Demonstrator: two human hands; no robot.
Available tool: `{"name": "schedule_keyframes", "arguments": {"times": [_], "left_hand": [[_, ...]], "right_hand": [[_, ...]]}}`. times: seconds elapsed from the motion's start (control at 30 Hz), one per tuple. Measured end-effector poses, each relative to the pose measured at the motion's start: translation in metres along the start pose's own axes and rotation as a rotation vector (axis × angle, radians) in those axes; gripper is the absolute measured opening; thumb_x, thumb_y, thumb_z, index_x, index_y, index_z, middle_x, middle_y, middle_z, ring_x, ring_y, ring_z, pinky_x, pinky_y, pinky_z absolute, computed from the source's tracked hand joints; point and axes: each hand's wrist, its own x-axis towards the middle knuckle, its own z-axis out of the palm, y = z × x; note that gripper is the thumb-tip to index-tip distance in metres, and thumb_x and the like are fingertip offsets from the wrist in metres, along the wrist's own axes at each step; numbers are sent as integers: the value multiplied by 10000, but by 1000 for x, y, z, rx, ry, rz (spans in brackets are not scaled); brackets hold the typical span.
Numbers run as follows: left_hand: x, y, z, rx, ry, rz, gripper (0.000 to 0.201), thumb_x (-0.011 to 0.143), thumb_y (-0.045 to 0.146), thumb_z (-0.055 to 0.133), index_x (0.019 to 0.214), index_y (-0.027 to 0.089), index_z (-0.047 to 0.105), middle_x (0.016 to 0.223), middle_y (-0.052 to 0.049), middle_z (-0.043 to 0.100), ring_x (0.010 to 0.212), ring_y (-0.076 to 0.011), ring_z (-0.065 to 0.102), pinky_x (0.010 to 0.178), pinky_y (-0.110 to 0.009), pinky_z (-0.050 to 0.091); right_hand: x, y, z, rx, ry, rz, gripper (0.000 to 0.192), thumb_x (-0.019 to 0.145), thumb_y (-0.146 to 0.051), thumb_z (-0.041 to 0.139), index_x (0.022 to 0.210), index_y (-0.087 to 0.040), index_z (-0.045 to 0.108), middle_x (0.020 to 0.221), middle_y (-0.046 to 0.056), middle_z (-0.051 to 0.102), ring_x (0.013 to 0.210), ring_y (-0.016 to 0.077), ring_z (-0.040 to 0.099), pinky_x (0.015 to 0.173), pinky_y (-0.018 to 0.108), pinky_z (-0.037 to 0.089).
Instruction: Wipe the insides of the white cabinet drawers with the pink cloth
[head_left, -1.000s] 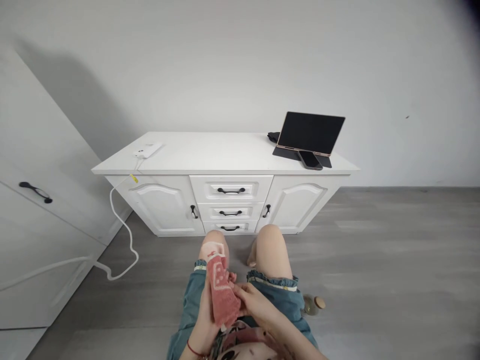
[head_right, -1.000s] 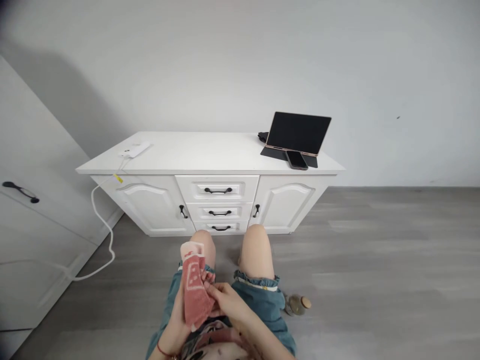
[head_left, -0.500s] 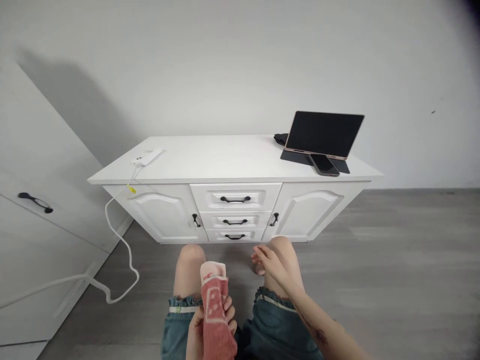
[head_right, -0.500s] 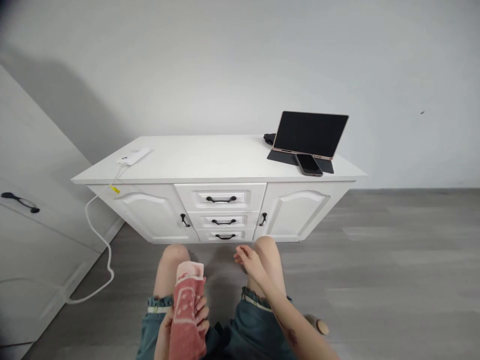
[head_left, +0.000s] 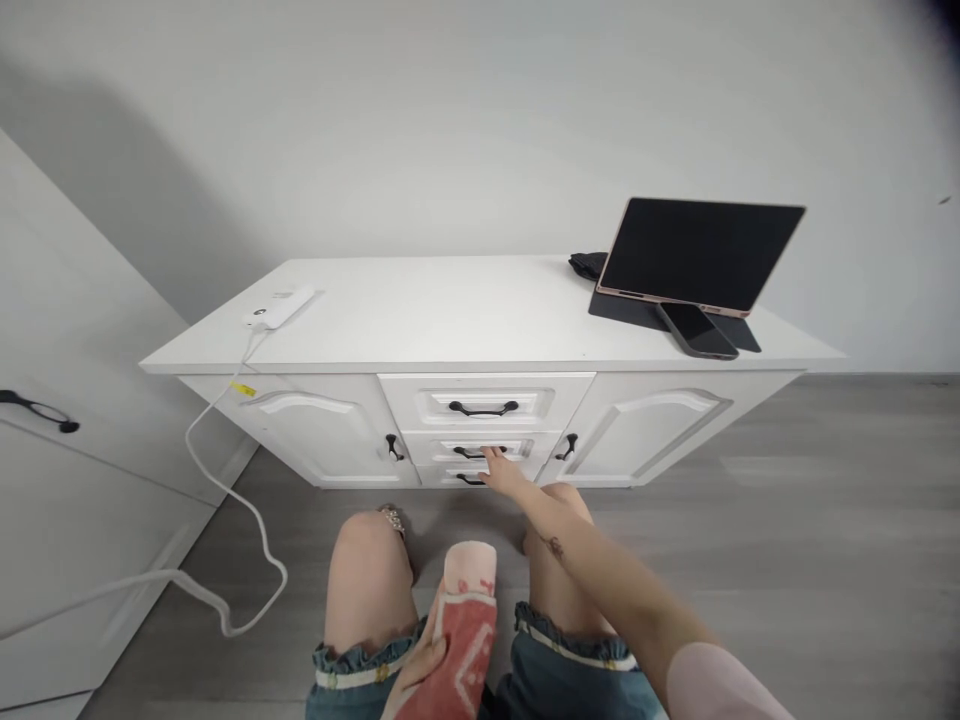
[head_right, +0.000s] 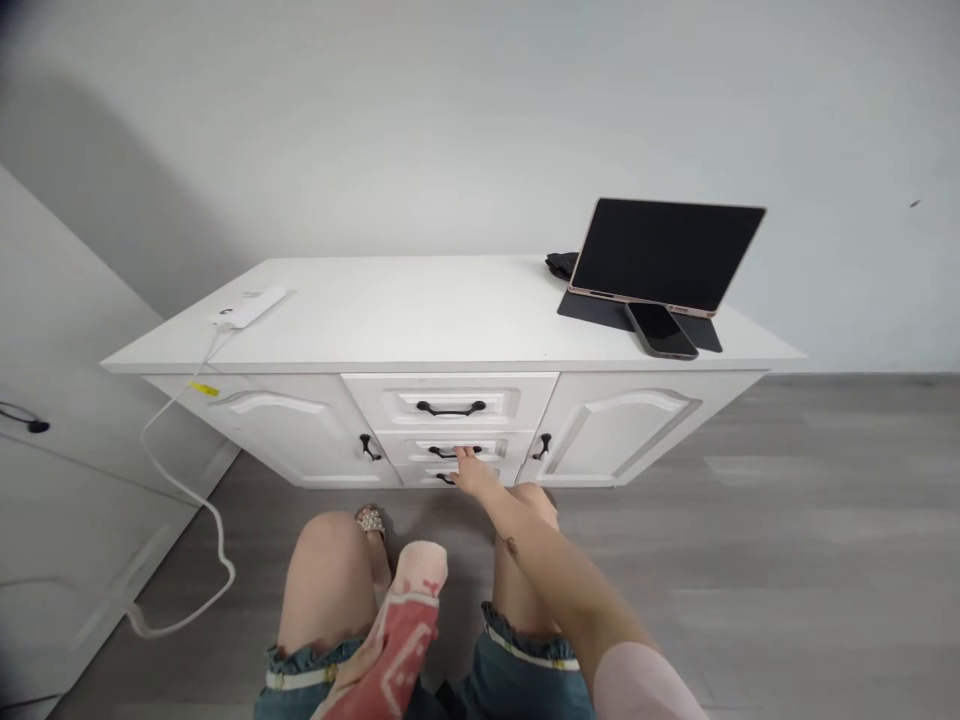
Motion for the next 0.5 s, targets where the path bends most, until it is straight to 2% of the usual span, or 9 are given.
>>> {"name": "schedule_keyframes", "arguments": {"times": [0.1, 0.17, 0.23, 0.33, 0.4, 0.5], "left_hand": [[-3, 2, 14, 100, 5, 63, 599, 670, 196, 750, 1193, 441, 592, 1281, 22, 582, 1263, -274, 455, 1057, -456, 343], [-6, 4, 20, 258, 13, 110, 647, 703, 189, 724, 1246, 476, 521, 1360, 61, 507, 1342, -243, 340, 1111, -437, 249], [-9, 7, 24, 444, -3, 93, 538, 694, 202, 732, 1181, 397, 613, 1359, 14, 515, 1353, -251, 316, 1135, -412, 174], [-11, 9, 30, 615, 14, 85, 314, 715, 295, 709, 1026, 257, 728, 1277, -86, 589, 1308, -301, 390, 1141, -431, 123], [-15, 10, 37, 615, 63, 146, 325, 730, 358, 682, 1028, 237, 729, 1248, -98, 611, 1292, -311, 410, 1137, -445, 135], [-24, 10, 46, 503, 83, 209, 427, 683, 369, 718, 1090, 239, 702, 1307, -89, 567, 1315, -321, 372, 1118, -439, 214]], "right_hand": [[10, -2, 10, -62, -49, 32, 527, 798, -188, 578, 1302, -143, 431, 1324, 167, 461, 1109, 261, 558, 893, 322, 420], [11, -4, 16, -101, -57, 59, 525, 793, -193, 588, 1295, -153, 437, 1315, 173, 462, 1087, 271, 575, 880, 338, 432], [9, -7, 21, -135, -49, 79, 521, 803, -190, 572, 1303, -159, 426, 1318, 185, 448, 1055, 278, 594, 855, 356, 446], [-2, -9, 26, -167, -39, 77, 505, 812, -176, 545, 1303, -158, 431, 1310, 196, 454, 1015, 278, 610, 820, 359, 461], [-10, -8, 27, -169, -37, 53, 464, 822, -182, 532, 1280, -159, 464, 1281, 186, 489, 1007, 265, 611, 819, 343, 461], [-23, -5, 28, -158, -32, 9, 352, 845, -188, 505, 1193, -153, 545, 1193, 154, 567, 1011, 238, 608, 841, 310, 449]]}}
